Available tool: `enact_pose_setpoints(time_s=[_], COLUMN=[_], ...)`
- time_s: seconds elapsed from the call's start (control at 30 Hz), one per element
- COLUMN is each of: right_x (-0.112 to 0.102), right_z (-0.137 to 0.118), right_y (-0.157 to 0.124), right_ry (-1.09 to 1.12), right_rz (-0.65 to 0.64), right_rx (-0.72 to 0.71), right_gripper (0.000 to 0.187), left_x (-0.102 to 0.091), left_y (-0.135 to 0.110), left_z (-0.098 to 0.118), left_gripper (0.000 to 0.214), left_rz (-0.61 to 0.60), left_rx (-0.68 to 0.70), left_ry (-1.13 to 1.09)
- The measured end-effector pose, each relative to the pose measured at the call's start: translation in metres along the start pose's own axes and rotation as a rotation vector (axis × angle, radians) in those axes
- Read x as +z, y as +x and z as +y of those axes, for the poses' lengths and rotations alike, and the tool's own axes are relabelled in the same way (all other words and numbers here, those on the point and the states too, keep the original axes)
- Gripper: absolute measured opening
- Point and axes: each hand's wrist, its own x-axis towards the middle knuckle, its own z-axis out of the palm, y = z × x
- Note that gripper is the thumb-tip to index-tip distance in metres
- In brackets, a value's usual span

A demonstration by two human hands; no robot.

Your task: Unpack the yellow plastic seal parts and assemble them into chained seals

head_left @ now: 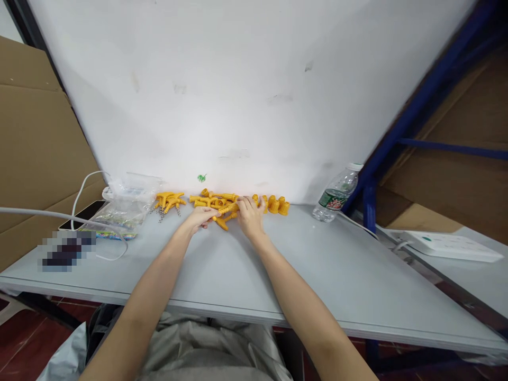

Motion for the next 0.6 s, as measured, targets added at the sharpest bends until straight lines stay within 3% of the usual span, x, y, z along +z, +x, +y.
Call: enact_pose_setpoints(time_s=[0.17,0.3,0.47,0.6], right_x=[-0.0028,-0.0013,0.0002,-0.0019], right_z=[0.0018,0.0040,0.0029,0.0013], right_y=[0.0005,0.0003,0.0007,0.0022], right_ry=[0.041,0.088,0.093,0.042], right_rz=[-0.058,-0.100,-0.087,-0.013], right_rx=[-0.062,-0.106,-0.085,-0.022], right_gripper=[0.036,0.039,0.034,0.034], left_x=[0.0030,0.0017,0.0025,0.0043], left_y=[0.0019,0.0062,0.0085,0.0082], left_z=[0.0011,-0.0021,-0.0060,-0.0052], left_gripper=[0.011,0.015,0.019,0.022], left_rz=[0.174,0.191,0.194,0.162], left_rx=[0.198,0.321,0.354,0.281], left_ry=[0.016,0.023,-0.033,-0.172])
